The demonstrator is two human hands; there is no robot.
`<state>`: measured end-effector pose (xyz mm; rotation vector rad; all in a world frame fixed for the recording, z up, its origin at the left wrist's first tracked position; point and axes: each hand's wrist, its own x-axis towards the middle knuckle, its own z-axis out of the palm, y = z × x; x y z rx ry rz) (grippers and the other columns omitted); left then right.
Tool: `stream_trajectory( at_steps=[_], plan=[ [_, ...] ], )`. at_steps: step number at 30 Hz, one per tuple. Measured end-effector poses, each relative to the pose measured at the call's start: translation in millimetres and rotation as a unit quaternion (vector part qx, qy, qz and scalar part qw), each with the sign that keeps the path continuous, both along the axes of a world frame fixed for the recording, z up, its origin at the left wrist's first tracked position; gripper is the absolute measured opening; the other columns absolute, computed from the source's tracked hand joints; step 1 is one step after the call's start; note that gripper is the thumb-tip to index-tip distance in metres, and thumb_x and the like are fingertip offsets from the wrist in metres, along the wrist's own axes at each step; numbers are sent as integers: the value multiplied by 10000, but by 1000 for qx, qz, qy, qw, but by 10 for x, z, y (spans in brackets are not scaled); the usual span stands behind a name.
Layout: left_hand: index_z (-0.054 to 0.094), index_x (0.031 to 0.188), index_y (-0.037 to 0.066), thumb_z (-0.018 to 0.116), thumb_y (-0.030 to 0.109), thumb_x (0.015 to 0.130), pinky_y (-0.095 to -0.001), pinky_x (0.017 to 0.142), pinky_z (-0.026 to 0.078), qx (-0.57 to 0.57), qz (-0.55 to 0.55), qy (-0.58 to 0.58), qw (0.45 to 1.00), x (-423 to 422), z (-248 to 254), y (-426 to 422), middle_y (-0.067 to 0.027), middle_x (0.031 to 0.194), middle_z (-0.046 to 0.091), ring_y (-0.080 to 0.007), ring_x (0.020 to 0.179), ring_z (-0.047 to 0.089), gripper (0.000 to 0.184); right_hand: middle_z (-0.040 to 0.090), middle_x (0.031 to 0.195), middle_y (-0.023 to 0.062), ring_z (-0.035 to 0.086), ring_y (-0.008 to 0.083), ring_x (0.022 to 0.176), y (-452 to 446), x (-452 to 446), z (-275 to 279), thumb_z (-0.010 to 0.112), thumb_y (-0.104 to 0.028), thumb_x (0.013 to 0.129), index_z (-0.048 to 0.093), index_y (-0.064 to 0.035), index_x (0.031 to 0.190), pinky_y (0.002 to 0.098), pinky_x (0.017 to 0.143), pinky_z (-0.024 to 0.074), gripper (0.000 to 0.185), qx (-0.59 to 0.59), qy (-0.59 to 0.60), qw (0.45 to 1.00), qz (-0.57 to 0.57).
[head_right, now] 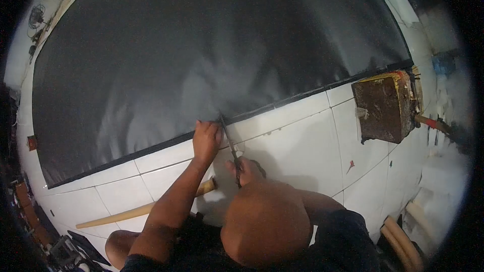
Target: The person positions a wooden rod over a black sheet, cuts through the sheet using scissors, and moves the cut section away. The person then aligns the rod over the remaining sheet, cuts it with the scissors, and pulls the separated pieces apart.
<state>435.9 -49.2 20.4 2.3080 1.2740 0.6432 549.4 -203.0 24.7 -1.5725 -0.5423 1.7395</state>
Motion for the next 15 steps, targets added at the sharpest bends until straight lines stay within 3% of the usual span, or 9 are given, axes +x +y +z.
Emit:
stream_trajectory(
  at_steps=[2, 4, 7, 13, 15],
  plan=[
    [697, 900, 55, 654, 86, 830, -548, 1044, 387, -28, 2, 0, 1000, 7, -48, -21, -114, 829, 623, -335, 841, 583, 87, 508, 643, 11, 497, 107, 553, 75, 73, 31, 574, -400, 988, 512, -46, 839, 291, 511, 425, 389, 3, 43, 998, -41],
    [692, 921, 53, 651, 83, 829, -553, 1057, 373, -42, -6, -19, 999, -11, -8, -16, -111, 836, 624, -333, 873, 586, 105, 502, 630, 11, 492, 106, 533, 287, 52, 246, 586, -402, 981, 494, -58, 804, 292, 505, 428, 397, 13, -75, 996, 51],
    [689, 954, 54, 650, 84, 829, -561, 1063, 368, -47, -25, -17, 998, -42, 9, 12, -108, 854, 624, -328, 906, 589, 134, 492, 608, 10, 495, 108, 518, 301, 13, 258, 604, -439, 962, 491, -66, 787, 296, 497, 432, 427, -27, -89, 995, 19],
    [606, 1182, 39, 636, 96, 829, -561, 1081, 340, -35, -87, 29, 995, -151, 35, -56, -136, 1114, 588, -346, 1071, 550, 359, 494, 593, 13, 508, 118, 509, 296, 42, 236, 605, -500, 944, 492, -77, 750, 296, 493, 433, 479, -15, -106, 994, 25],
    [508, 1332, 32, 591, 171, 864, -549, 1099, 323, -18, -103, 176, 979, -174, 79, -135, -148, 1288, 524, -345, 1233, 479, 495, 497, 594, 14, 509, 119, 508, 384, 59, 257, 598, -506, 945, 494, -73, 753, 296, 492, 431, 486, -3, -108, 994, 26]
  ],
)
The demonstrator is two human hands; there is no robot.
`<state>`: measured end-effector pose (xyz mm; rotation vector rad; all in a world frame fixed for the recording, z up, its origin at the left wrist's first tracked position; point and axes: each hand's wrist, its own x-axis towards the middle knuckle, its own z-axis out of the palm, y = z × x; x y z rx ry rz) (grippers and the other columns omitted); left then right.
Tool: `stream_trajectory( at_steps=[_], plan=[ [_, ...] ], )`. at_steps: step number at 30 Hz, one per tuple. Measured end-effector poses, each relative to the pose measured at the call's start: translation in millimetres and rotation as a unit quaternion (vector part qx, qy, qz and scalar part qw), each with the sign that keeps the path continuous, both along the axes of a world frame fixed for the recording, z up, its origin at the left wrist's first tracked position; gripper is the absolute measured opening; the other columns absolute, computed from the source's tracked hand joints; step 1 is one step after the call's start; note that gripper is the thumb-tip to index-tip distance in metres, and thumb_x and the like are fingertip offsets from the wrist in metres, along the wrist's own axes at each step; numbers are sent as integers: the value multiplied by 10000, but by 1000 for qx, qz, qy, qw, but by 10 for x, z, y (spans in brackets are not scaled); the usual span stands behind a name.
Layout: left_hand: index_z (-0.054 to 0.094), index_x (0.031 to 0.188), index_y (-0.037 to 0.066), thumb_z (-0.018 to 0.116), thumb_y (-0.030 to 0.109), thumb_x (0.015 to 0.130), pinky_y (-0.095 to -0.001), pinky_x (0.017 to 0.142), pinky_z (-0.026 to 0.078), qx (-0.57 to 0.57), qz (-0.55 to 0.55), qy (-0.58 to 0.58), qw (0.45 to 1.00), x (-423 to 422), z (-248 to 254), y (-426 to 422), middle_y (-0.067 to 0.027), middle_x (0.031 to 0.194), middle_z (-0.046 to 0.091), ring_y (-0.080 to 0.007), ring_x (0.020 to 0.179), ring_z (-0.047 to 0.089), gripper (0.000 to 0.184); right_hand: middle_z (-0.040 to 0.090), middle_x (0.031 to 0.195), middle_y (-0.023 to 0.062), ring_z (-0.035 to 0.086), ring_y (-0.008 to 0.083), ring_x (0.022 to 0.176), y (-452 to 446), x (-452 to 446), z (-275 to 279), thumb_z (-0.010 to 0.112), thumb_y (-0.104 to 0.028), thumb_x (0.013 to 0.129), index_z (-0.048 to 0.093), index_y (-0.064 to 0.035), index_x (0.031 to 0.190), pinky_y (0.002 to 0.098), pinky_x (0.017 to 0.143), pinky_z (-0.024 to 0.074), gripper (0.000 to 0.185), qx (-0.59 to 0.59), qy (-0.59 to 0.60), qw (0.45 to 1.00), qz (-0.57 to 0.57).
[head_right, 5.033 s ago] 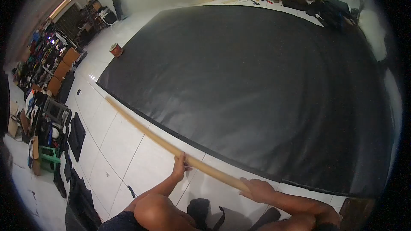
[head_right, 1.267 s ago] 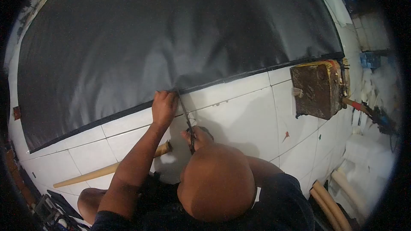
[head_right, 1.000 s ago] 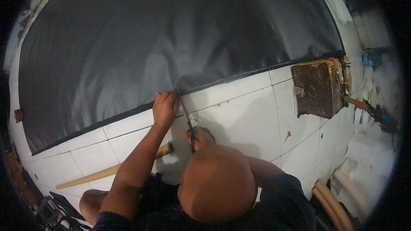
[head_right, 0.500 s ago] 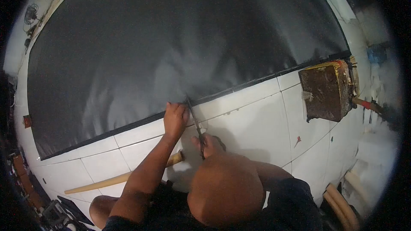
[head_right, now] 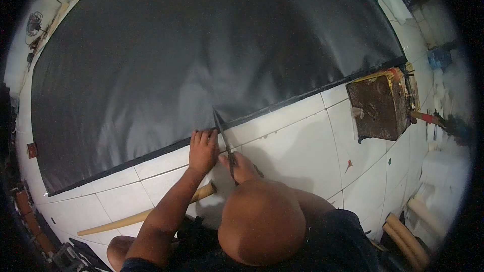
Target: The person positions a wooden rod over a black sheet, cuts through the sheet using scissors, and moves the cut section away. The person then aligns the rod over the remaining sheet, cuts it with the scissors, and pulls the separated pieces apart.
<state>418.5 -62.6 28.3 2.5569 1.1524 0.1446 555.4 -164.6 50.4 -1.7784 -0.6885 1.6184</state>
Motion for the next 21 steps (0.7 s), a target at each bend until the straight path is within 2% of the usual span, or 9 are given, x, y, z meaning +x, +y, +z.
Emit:
stream_trajectory(
  at_steps=[1, 3, 4, 7, 11, 14, 17, 19, 21],
  plan=[
    [508, 1332, 32, 591, 171, 864, -549, 1099, 323, 0, 0, -1, 1000, 21, 22, -73, -148, 1288, 524, -345, 1233, 479, 495, 499, 596, 14, 509, 121, 507, 59, 15, 3, 591, -513, 947, 497, -68, 755, 296, 492, 430, 493, 10, -2, 1000, 2],
    [436, 1419, 42, 540, 250, 896, -542, 1122, 290, -28, 51, 79, 995, 124, 101, -192, -149, 1399, 460, -337, 1341, 401, 572, 504, 598, 16, 511, 124, 505, 189, 39, 23, 577, -526, 950, 502, -60, 760, 297, 491, 428, 509, 31, -5, 999, 7],
    [377, 1464, 40, 520, 287, 913, -555, 1127, 272, -71, 46, 107, 991, 132, 116, -182, -154, 1471, 393, -360, 1387, 347, 620, 506, 599, 16, 511, 125, 504, 224, 28, 26, 571, -532, 951, 504, -56, 762, 297, 490, 427, 517, 43, -5, 999, 9],
    [360, 1467, 31, 531, 266, 913, -557, 1132, 266, -85, 44, 99, 991, 103, 64, -169, -155, 1481, 381, -369, 1396, 334, 625, 505, 596, 17, 513, 126, 499, 243, 11, -93, 586, -537, 941, 513, -47, 767, 298, 478, 421, 525, 2, -16, 1000, -8],
    [338, 1474, 26, 545, 244, 907, -555, 1140, 259, -86, 22, 111, 990, 67, 88, -138, -160, 1492, 368, -378, 1405, 321, 642, 504, 590, 12, 510, 126, 490, 245, 43, -134, 597, -542, 933, 520, -39, 768, 293, 466, 415, 535, 41, -40, 998, 9],
    [330, 1477, 27, 555, 213, 896, -546, 1154, 240, -108, 27, 103, 988, 56, 115, -152, -167, 1495, 361, -381, 1409, 313, 650, 502, 580, 4, 505, 119, 483, 288, 37, -162, 600, -531, 935, 524, -35, 770, 282, 462, 407, 528, 15, -28, 999, 11],
    [369, 1441, 2, 548, 162, 884, -548, 1134, 272, -76, 20, 60, 995, 54, 101, -168, -205, 1464, 382, -422, 1367, 353, 606, 501, 573, -2, 503, 109, 485, 478, 102, -244, 602, -525, 937, 533, -37, 783, 271, 460, 400, 517, 85, -75, 993, 19],
    [360, 1455, 12, 560, 172, 877, -546, 1157, 236, -114, 15, 96, 989, 44, 111, -144, -188, 1491, 354, -396, 1406, 306, 633, 506, 573, -2, 503, 101, 486, 652, 93, -147, 602, -515, 940, 546, -36, 793, 262, 459, 394, 503, 60, 6, 998, -21],
    [368, 1444, 2, 552, 164, 875, -552, 1148, 251, -98, 13, 88, 991, 35, 106, -145, -203, 1473, 369, -416, 1386, 330, 619, 516, 581, -3, 510, 102, 489, 682, 79, -340, 606, -505, 940, 563, -37, 800, 260, 455, 393, 490, 62, 25, 998, -9]
  ],
)
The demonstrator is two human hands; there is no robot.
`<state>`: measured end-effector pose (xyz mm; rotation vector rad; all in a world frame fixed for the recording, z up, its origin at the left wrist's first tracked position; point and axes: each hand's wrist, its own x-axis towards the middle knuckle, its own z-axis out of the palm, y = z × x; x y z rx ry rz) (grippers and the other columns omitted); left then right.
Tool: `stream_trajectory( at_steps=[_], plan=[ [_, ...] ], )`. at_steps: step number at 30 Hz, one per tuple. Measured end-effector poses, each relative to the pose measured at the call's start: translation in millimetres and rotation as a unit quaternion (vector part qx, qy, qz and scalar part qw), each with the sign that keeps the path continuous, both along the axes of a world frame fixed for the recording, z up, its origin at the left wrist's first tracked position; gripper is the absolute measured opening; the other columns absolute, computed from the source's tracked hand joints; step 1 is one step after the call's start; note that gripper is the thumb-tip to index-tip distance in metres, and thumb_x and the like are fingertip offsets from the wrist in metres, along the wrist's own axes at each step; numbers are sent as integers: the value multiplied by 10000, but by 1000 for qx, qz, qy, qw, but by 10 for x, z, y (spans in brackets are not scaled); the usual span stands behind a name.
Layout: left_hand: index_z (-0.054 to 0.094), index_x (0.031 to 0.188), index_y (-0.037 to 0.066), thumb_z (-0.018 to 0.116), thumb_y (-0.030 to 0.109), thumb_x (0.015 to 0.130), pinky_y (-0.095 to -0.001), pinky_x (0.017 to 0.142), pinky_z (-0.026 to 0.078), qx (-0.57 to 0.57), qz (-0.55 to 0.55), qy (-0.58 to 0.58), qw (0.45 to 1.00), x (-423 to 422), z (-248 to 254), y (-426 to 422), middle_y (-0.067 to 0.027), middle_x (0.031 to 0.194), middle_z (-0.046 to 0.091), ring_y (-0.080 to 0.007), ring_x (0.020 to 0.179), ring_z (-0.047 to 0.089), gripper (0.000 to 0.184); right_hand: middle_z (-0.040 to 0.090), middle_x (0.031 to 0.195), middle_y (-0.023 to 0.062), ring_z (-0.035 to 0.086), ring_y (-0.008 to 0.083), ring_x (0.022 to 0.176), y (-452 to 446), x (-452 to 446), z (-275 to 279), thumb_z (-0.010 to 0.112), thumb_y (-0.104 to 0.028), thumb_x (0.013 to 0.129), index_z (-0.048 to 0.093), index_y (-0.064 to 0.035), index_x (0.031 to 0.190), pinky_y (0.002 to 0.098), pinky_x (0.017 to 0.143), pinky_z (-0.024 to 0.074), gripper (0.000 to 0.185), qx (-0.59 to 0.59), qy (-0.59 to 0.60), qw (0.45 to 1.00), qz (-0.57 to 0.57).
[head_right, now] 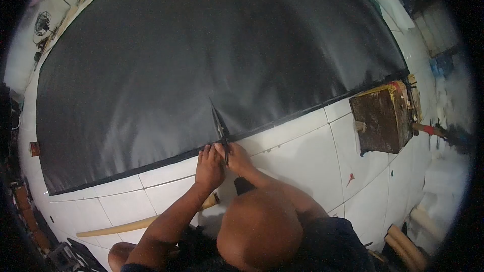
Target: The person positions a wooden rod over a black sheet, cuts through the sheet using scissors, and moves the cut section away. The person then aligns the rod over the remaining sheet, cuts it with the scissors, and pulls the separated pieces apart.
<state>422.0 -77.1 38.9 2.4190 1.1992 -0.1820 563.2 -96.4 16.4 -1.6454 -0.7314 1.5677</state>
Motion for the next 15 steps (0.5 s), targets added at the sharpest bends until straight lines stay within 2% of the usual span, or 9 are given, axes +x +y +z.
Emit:
stream_trajectory(
  at_steps=[2, 6, 8, 11, 15],
  plan=[
    [376, 1432, -8, 544, 157, 873, -557, 1139, 266, 11, 1, -7, 1000, -5, -1, -20, -219, 1455, 383, -436, 1366, 354, 607, 522, 585, -5, 515, 102, 490, -13, -41, -105, 608, -497, 941, 572, -36, 795, 263, 453, 395, 485, 75, -163, 984, 1],
    [388, 1422, -15, 548, 156, 861, -553, 1141, 267, 7, 4, -23, 1000, -20, -16, -31, -227, 1455, 385, -434, 1374, 344, 608, 516, 582, -2, 519, 108, 490, 32, -37, -30, 612, -501, 937, 574, -33, 789, 265, 454, 404, 492, 94, -114, 989, -26],
    [392, 1421, -16, 547, 154, 860, -550, 1142, 266, 8, 1, -20, 1000, -13, -13, -32, -229, 1458, 383, -433, 1376, 340, 607, 509, 575, 3, 518, 108, 489, 132, 39, 64, 613, -513, 933, 567, -36, 777, 263, 457, 412, 504, 43, -75, 996, 3],
    [395, 1420, -19, 544, 148, 857, -547, 1145, 262, 18, -14, -5, 1000, -11, 21, -24, -228, 1471, 367, -430, 1379, 336, 607, 508, 569, 12, 522, 108, 492, 415, 47, 134, 611, -522, 931, 550, -45, 751, 268, 458, 415, 513, -14, -17, 1000, -14],
    [373, 1446, -7, 527, 144, 858, -555, 1151, 239, 14, -26, 25, 999, -9, 17, -14, -194, 1494, 351, -395, 1397, 320, 625, 506, 562, 18, 516, 107, 476, 568, 55, 57, 624, -511, 927, 525, -56, 719, 270, 449, 408, 511, -20, -55, 998, -12]
  ],
)
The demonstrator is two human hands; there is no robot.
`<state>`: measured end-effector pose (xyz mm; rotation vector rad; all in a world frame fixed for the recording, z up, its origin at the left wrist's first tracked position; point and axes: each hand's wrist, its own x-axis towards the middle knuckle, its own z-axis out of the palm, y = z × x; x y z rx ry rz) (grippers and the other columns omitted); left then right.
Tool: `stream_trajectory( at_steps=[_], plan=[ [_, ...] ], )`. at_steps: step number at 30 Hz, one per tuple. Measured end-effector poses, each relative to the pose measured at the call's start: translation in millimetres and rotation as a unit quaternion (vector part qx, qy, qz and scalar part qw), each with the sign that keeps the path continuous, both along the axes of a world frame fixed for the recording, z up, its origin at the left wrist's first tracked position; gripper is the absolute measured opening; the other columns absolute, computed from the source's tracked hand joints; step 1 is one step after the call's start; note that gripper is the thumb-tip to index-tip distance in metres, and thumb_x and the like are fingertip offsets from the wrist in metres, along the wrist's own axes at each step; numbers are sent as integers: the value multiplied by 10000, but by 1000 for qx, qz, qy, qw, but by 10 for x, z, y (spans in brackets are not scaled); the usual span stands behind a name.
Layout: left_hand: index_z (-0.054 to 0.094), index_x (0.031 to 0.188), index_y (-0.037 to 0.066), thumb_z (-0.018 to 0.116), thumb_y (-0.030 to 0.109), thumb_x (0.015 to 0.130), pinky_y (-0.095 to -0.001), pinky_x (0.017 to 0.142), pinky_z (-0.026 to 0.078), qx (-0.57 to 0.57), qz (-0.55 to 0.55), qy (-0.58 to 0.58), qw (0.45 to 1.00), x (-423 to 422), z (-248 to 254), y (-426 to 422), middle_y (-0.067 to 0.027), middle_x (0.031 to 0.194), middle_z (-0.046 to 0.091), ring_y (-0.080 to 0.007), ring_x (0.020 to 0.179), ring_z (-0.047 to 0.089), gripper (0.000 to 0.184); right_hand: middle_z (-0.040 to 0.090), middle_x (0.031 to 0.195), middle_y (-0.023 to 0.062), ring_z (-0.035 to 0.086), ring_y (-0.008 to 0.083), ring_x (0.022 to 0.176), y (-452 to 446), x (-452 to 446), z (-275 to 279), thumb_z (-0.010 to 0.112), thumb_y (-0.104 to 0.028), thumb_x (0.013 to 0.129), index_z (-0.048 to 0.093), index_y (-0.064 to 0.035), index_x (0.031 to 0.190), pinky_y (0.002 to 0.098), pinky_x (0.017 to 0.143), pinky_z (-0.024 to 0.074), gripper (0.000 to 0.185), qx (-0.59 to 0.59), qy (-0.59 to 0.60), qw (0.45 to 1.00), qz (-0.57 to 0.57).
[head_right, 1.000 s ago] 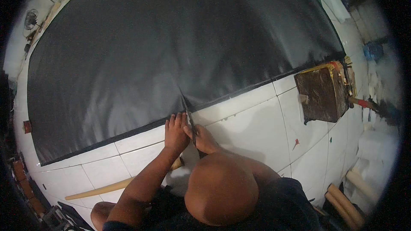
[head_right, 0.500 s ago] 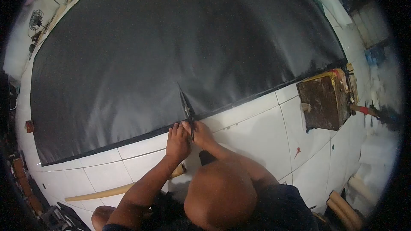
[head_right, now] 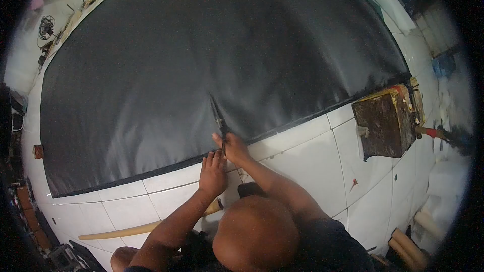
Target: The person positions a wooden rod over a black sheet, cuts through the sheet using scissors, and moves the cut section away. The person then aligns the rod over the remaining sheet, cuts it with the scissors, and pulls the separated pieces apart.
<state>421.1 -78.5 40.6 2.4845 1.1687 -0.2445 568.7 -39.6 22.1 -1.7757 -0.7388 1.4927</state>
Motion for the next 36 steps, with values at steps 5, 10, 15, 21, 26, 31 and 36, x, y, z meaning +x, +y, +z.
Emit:
stream_trajectory(
  at_steps=[5, 10, 15, 21, 26, 31, 36],
  plan=[
    [369, 1449, -9, 532, 150, 849, -557, 1146, 246, 1, 4, -1, 1000, 23, 44, 14, -193, 1494, 354, -396, 1394, 324, 642, 503, 555, 20, 502, 107, 443, -22, 59, -60, 656, -483, 916, 505, -55, 712, 267, 429, 403, 497, 28, -10, 999, 14],
    [311, 1473, -15, 553, 152, 838, -556, 1146, 248, -20, 20, -11, 1000, 43, 114, 16, -198, 1490, 358, -395, 1393, 330, 700, 505, 555, 19, 505, 102, 448, 200, 68, -88, 658, -508, 905, 506, -61, 706, 264, 431, 407, 512, 35, 0, 999, 12],
    [309, 1466, -23, 570, 145, 821, -551, 1142, 262, -23, 13, 2, 1000, 45, 110, 22, -219, 1469, 370, -415, 1378, 342, 715, 508, 551, 16, 511, 102, 450, 506, 99, 126, 660, -524, 897, 504, -67, 694, 266, 428, 405, 523, -9, -30, 999, 7],
    [277, 1494, -2, 557, 179, 840, -550, 1146, 256, -45, 11, 29, 999, 69, 155, 65, -200, 1494, 354, -390, 1398, 326, 735, 519, 555, 20, 507, 104, 445, 485, 108, 26, 655, -509, 906, 514, -70, 677, 279, 415, 399, 515, 43, -37, 998, 16],
    [272, 1499, 13, 586, 231, 822, -551, 1142, 259, -39, 9, 34, 999, 61, 147, 63, -200, 1470, 363, -403, 1372, 348, 778, 513, 568, 14, 502, 109, 475, 521, 140, 154, 596, -532, 935, 516, -98, 668, 275, 463, 418, 516, 15, 58, 998, 24],
    [244, 1513, 36, 638, 303, 808, -589, 1091, 311, -24, 29, -2, 999, 153, 224, 137, -189, 1365, 428, -402, 1307, 403, 850, 527, 598, 2, 524, 114, 525, 514, 190, 175, 538, -612, 930, 537, -110, 709, 282, 509, 419, 549, -29, 33, 996, 76],
    [289, 1515, 147, 675, 396, 802, -622, 1045, 345, -92, 21, 73, 993, 317, 376, 233, -150, 1290, 427, -371, 1262, 411, 849, 504, 591, 1, 514, 112, 518, 628, 174, 54, 559, -613, 917, 512, -115, 707, 276, 499, 410, 542, -23, -4, 998, 64]
  ],
)
